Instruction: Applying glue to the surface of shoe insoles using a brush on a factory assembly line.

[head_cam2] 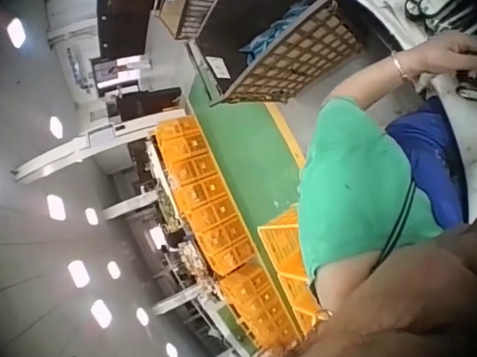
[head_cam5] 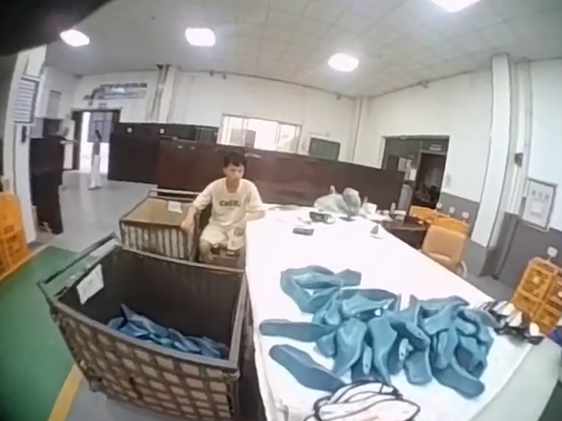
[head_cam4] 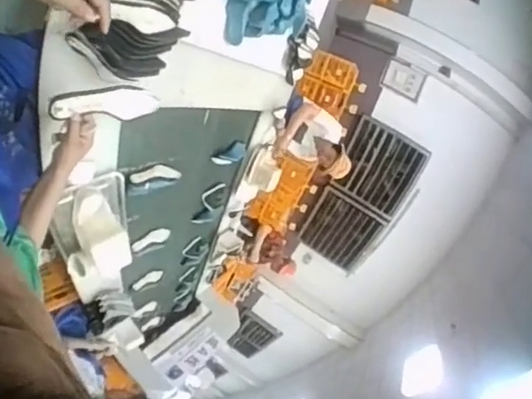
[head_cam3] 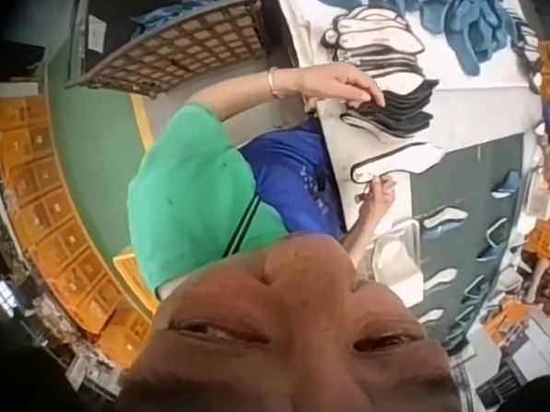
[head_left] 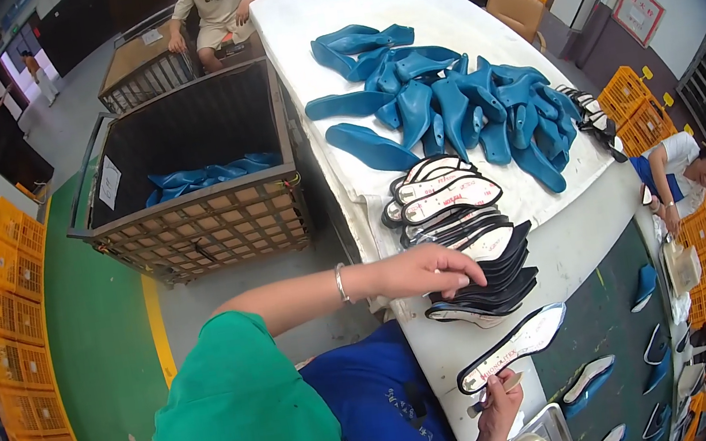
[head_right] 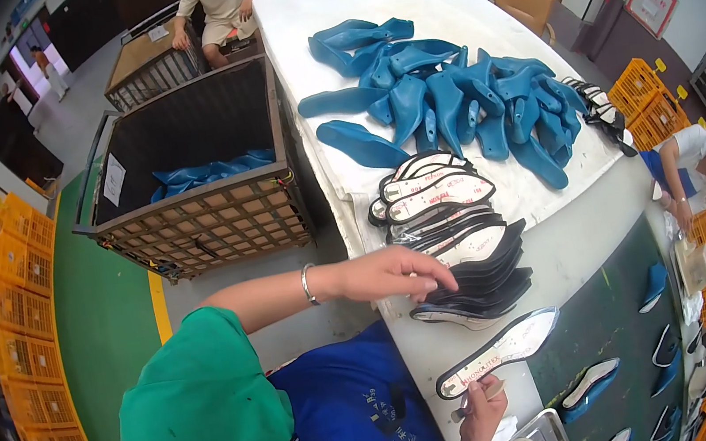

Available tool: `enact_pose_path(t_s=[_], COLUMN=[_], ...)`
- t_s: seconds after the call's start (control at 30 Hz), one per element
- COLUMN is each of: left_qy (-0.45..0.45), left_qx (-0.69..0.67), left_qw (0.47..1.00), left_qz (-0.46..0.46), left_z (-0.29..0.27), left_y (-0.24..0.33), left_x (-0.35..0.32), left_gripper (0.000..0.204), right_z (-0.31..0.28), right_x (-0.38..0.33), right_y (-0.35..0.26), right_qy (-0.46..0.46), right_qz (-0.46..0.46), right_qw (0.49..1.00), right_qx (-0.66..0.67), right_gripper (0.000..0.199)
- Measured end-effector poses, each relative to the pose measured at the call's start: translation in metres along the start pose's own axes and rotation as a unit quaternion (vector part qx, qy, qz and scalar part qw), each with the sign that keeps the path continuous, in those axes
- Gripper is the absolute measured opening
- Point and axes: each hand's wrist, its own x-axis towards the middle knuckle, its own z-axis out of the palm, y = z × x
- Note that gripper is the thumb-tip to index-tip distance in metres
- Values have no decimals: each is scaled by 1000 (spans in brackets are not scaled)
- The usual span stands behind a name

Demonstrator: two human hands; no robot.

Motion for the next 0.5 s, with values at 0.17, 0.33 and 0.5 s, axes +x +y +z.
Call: enact_pose_path(t_s=[0.17,0.33,0.5], left_qy=[57,206,332], left_qx=[74,189,323], left_qw=[996,959,885], left_qz=[-12,49,40], left_z=[-34,-115,-207], left_y=[-2,-39,-102], left_x=[41,99,153], left_gripper=[23,20,21], right_z=[-21,-28,-35], right_x=[-6,-11,-9], right_y=[7,2,-3], right_qy=[42,62,100], right_qz=[10,47,62], right_qw=[999,997,993], right_qx=[6,-1,-31], right_gripper=[18,16,12])
